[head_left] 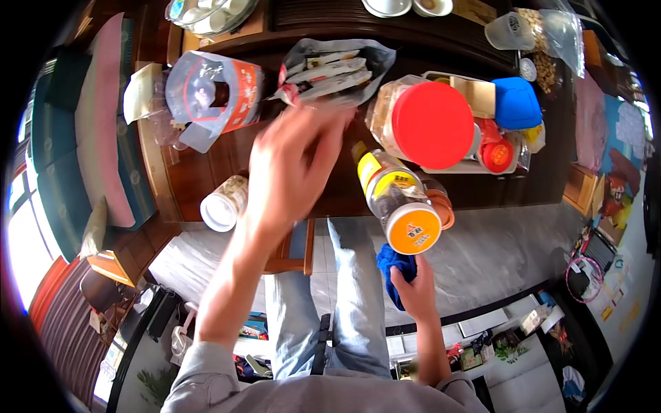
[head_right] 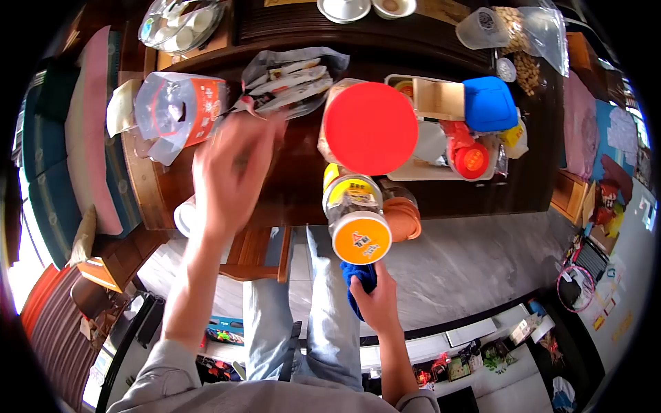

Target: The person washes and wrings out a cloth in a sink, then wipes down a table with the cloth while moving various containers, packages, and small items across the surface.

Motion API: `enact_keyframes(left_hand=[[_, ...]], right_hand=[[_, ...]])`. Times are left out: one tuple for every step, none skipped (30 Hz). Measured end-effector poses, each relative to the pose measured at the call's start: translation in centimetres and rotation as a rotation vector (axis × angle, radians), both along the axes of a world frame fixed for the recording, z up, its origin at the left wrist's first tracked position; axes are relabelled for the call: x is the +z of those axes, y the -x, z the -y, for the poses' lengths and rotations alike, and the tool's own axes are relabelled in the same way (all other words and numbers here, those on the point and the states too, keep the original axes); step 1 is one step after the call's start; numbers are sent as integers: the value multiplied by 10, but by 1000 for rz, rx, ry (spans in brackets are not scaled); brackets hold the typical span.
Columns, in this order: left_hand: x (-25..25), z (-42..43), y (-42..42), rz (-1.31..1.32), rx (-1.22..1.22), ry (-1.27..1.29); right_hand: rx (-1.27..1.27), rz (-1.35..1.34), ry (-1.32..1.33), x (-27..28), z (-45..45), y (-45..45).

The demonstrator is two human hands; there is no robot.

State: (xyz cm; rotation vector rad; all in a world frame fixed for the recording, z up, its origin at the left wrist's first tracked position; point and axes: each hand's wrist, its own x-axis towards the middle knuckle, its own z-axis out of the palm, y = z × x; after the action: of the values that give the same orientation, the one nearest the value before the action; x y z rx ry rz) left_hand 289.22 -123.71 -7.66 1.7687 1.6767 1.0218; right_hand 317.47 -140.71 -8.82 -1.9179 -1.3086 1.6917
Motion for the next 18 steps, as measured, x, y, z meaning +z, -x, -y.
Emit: enact_keyframes(left_hand=[[2,34,16,-94,-15,-28],[-2,67,37,-208,44,25],[-10,100,59,-320,103,80],[-17,128,76,-429,245,201],[-29,154,93,-536,391,317],[-48,183,113,-460,424,437],[-69,212,132,-380,454,560],[-87,234,147,-265,405,663],[-110,251,154,209,455,658],[-112,249,151,335,498,629],[-113,239,143,463,536,600],[-113,230,135,485,500,595],[-108,216,123,505,467,590],[-105,201,109,405,439,601],[-104,185,94,480,454,577],[-108,170,82,550,444,561],[-113,154,73,622,430,544],[-113,135,64,577,449,571]], right_hand=[[3,-13,4,-9,4,6],[24,-1,27,-17,7,13],[45,13,52,-26,11,18],[44,-3,72,-39,18,22],[48,-9,69,-53,22,27],[29,-15,2,-65,26,32],[10,-20,-59,-72,29,36],[-53,-62,16,-76,27,41],[-82,-48,-39,-81,24,46],[-119,-67,-40,-88,23,48],[-159,-84,-41,-93,22,50],[-175,-56,-81,-96,21,51],[-202,-47,-83,-98,19,53],[-228,-46,-87,-102,18,54],[-255,-45,-93,-108,18,53],[-253,-1,-138,-121,23,49],[-251,6,-141,-120,21,48],[-298,-28,-62,-119,17,49]])
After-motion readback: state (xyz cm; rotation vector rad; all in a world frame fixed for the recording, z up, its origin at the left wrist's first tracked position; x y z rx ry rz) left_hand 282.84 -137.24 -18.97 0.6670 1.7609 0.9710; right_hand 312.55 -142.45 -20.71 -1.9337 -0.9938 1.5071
